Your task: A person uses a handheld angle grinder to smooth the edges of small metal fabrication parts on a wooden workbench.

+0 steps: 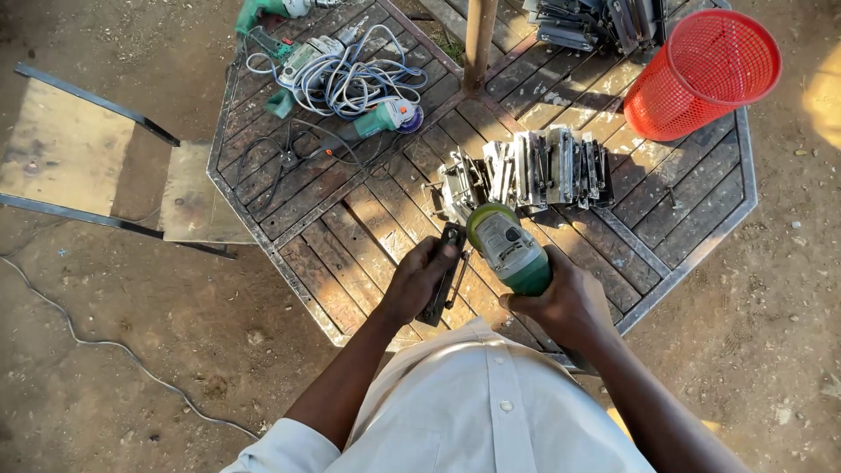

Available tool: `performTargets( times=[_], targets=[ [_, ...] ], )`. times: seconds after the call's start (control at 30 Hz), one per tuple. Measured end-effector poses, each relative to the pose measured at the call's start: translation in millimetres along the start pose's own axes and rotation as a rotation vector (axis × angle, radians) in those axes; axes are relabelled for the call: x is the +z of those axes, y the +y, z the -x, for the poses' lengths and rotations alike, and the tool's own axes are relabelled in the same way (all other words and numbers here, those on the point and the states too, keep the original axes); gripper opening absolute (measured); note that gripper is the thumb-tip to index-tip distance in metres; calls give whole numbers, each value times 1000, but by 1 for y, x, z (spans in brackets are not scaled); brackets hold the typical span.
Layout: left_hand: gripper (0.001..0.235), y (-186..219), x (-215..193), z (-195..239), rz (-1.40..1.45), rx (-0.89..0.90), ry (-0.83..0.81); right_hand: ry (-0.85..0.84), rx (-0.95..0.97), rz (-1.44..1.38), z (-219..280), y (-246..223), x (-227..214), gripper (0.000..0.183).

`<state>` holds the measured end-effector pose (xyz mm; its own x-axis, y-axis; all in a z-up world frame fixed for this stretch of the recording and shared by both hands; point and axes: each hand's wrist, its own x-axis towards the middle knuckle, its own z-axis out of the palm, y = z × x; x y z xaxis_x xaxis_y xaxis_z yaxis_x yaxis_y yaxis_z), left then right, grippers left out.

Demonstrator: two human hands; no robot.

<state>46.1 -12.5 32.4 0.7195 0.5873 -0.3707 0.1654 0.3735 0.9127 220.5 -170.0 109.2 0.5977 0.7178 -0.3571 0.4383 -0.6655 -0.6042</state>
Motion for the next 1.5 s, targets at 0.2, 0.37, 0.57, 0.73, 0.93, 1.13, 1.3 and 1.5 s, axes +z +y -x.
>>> performTargets(
  times=[0.2,0.37,0.57,0.73,0.93,1.13,1.3,1.5],
  targets=[
    [66,-75,-25,-64,98,95,-72,-18,21,-33,6,-7,1,62],
    [88,-30,-13,-38,56,42,-73,-50,23,28,10,-4,7,62],
    [111,35,12,-19,73,-26,16,-110,-7,123,14,5,20,71],
    [56,10,-1,-43,106,34,163,-147,4,164,16,3,19,71],
    [33,-3,-7,-58,-35,68,445,-177,27,190,17,1,17,73],
    [27,-25,-30,-75,294,102,551,-198,39,250,18,-1,20,76],
    [27,-33,-29,-75,420,115,576,-236,35,253,17,-13,17,70],
    [26,-54,-44,-73,472,106,597,-217,78,238,14,-8,16,72]
  ],
)
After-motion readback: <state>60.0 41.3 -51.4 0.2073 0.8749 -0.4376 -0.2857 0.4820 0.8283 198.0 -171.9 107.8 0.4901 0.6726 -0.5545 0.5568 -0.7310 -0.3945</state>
